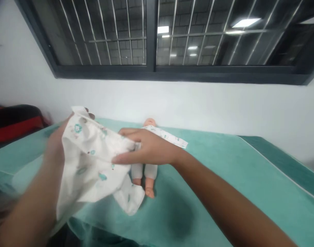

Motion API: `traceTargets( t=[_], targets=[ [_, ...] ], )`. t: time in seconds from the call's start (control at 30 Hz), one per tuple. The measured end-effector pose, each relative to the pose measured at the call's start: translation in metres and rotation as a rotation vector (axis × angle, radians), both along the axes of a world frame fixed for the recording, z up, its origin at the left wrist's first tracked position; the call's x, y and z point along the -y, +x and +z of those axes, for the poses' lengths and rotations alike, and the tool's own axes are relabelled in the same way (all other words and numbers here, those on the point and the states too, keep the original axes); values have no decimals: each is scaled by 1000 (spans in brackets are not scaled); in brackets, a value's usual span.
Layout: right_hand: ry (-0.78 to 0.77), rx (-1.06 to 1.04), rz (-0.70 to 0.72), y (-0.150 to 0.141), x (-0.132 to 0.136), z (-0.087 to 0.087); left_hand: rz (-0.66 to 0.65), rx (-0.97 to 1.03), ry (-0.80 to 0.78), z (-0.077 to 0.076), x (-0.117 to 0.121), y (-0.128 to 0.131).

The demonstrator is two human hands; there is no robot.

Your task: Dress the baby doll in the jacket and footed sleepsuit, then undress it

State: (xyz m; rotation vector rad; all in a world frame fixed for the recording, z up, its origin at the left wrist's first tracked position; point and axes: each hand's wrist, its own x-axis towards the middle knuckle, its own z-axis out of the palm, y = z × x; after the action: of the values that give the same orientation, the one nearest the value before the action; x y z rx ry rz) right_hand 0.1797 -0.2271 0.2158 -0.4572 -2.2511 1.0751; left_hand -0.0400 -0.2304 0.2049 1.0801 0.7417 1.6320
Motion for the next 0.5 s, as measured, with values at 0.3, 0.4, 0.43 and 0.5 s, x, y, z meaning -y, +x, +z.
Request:
traceTargets(
  t=[0.3,0.4,0.43,0.5],
  targets=[
    [-185,-328,-385,-29,-13,-24,-92,-566,80,-15,12,20],
    [-186,-283,-428,-28,-19,-34,-48,-778,48,-22,15,28],
    [-207,-240,-399,-23,-20,-37,-36,-718,32,-25,14,27],
    [-255,-80,-252,-9,-18,-39,-35,-478,-5,-29,13,23]
  ],
)
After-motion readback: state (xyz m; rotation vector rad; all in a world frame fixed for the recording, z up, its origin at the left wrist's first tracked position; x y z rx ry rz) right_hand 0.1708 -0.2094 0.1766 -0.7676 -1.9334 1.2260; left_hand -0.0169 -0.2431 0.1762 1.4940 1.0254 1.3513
